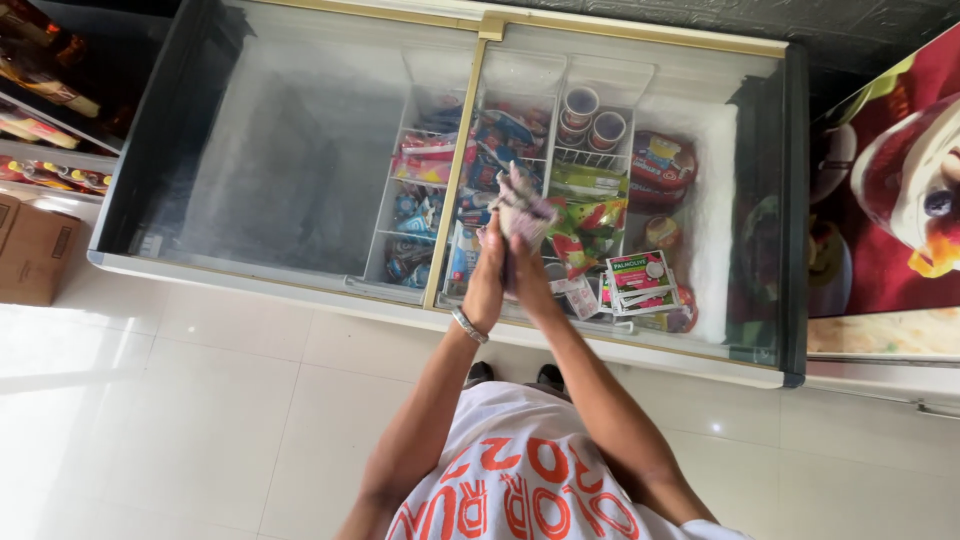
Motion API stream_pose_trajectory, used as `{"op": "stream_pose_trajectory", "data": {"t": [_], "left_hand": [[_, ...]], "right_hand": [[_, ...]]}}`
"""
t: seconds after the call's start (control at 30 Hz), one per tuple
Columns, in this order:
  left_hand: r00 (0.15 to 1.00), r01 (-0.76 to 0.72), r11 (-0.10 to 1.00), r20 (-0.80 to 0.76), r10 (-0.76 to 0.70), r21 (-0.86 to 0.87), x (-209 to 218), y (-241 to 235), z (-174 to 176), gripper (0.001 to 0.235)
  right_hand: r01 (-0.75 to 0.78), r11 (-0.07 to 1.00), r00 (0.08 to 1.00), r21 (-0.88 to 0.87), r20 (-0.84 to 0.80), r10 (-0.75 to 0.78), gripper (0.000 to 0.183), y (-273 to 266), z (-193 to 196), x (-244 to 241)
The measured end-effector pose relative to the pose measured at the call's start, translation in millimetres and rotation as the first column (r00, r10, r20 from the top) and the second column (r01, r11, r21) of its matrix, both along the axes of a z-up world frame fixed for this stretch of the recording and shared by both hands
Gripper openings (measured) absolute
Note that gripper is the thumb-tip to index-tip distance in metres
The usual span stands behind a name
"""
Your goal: Cleaning and organizing individual product sachets over a freezer.
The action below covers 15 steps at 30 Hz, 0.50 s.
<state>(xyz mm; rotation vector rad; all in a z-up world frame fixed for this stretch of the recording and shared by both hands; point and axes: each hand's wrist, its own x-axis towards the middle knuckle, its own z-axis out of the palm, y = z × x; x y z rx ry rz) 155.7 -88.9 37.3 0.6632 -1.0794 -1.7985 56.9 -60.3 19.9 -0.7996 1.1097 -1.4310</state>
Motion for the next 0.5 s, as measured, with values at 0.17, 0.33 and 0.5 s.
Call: {"op": "stream_pose_trajectory", "data": {"t": [0.17,0.33,0.5], "left_hand": [[0.995,0.085,0.996,-0.052,-0.084,0.016,6,-7,2,0.073],[0.919,0.207,0.97,-0.365,-0.149,0.124,12,-8,-25,0.08],[0.969,0.195,0.98,-0.161,-0.187,0.037,19,8,12,0.079]], "right_hand": [[0.041,0.981,0.984,-0.19,-0.164,-0.073,0.061,20,48,20],[-0.027,0.942,0.827,-0.334,-0.537,-0.167,0.061,32,33,30],[0.1,0.966,0.97,-0.239,-0.193,-0.148,0.067,7,41,12]]}}
